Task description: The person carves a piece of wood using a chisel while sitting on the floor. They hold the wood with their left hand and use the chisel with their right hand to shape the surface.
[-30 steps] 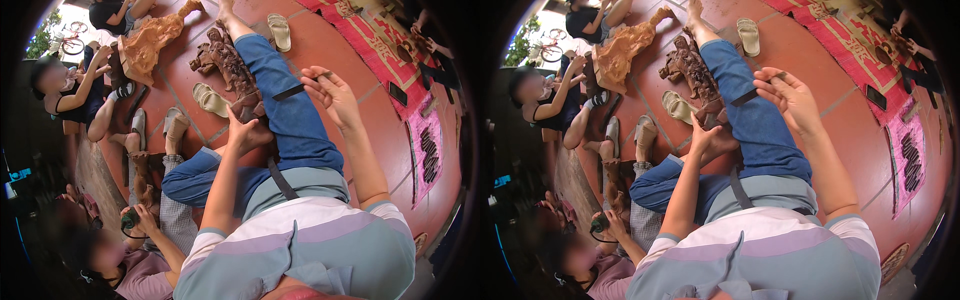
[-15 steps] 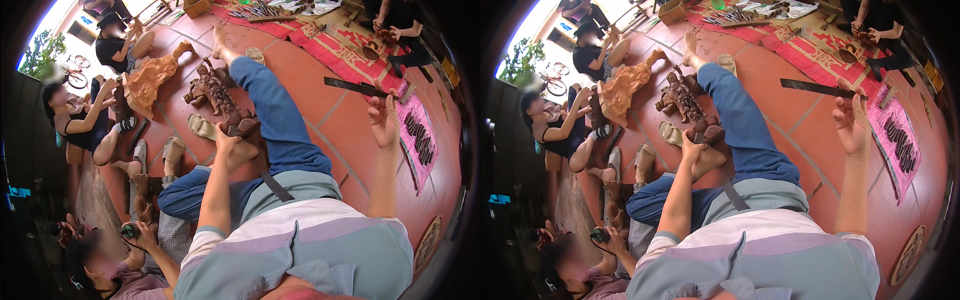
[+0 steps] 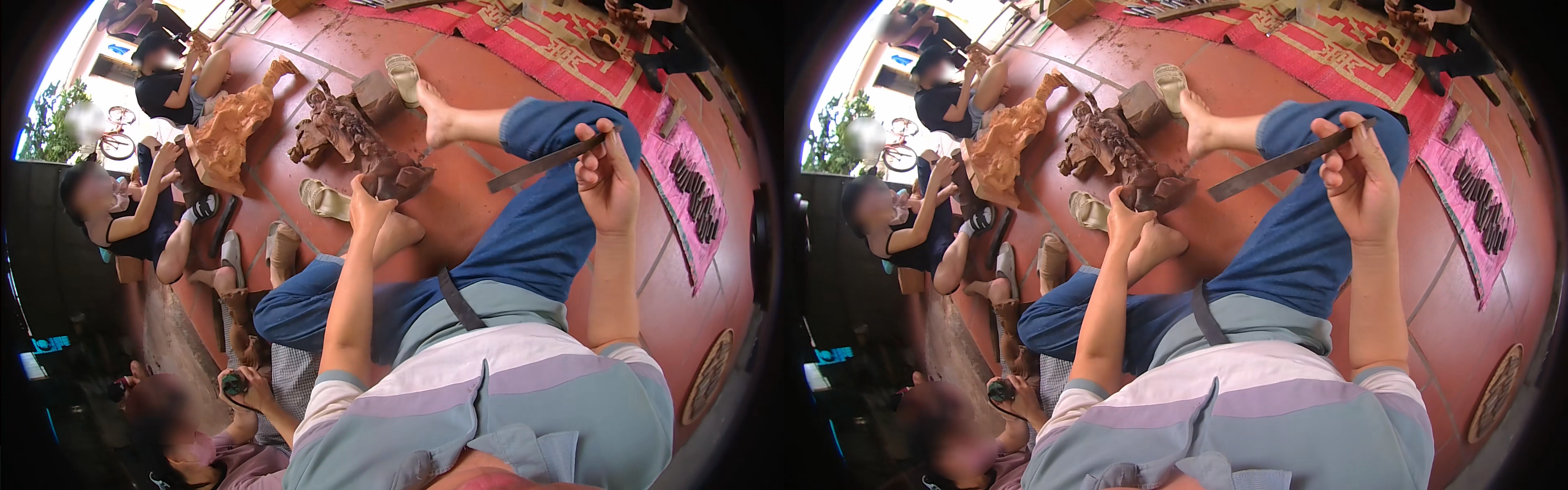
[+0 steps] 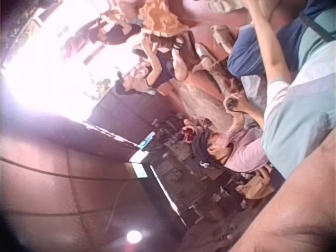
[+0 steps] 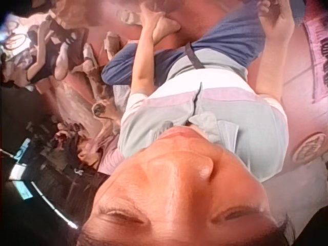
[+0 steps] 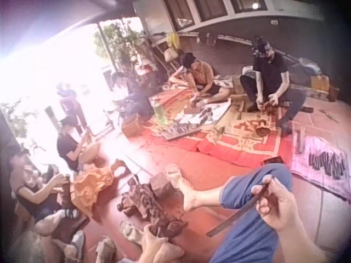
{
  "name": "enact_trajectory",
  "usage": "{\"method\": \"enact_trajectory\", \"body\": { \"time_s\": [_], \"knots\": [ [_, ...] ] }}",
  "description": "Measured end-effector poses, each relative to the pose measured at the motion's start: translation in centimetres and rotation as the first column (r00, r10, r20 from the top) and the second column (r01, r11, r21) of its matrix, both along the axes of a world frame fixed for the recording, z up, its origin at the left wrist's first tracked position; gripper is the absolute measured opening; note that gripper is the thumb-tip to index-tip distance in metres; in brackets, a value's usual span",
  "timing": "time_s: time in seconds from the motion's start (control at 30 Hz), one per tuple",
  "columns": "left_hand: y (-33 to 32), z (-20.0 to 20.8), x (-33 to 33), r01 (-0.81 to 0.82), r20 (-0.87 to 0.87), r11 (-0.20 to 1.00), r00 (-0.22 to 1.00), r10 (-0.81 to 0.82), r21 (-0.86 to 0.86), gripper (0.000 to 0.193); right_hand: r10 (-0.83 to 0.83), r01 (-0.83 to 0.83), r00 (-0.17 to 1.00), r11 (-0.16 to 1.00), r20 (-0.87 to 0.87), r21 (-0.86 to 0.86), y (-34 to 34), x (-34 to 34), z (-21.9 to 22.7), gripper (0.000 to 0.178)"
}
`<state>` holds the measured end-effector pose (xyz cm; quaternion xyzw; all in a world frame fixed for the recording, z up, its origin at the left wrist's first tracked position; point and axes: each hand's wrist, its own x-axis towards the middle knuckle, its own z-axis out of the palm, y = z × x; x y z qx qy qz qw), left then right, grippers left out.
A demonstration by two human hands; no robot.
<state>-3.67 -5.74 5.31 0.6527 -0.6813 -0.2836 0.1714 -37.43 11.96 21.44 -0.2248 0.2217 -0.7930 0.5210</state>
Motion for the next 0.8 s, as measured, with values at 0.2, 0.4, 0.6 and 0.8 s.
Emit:
{"method": "enact_trajectory", "body": {
  "time_s": [0.2,0.4,0.6,0.8],
  "knots": [
    [-0.6,1.0,-1.2,0.029,0.108,1.0,0.994,-0.028,-0.006,0.093,0.068,-0.085,0.993,0.98,0.097,0.178,-1.8,1.7,-4.4,0.025],
    [-0.8,1.0,-0.1,0.012,0.129,0.998,0.991,-0.02,0.068,0.094,0.1,-0.13,0.989,0.938,0.109,0.321,-5.4,1.6,-9.1,0.025],
    [-0.8,1.7,-1.8,0.063,0.197,0.997,0.979,-0.054,-0.04,0.092,0.07,-0.072,0.997,0.856,0.023,0.512,-13.5,4.6,-13.7,0.025],
    [-0.3,0.4,-1.7,0.002,0.129,0.999,0.992,0.002,-0.034,0.092,0.172,-0.034,0.94,0.907,-0.295,0.419,-18.8,11.6,-14.3,0.025]
  ]
}}
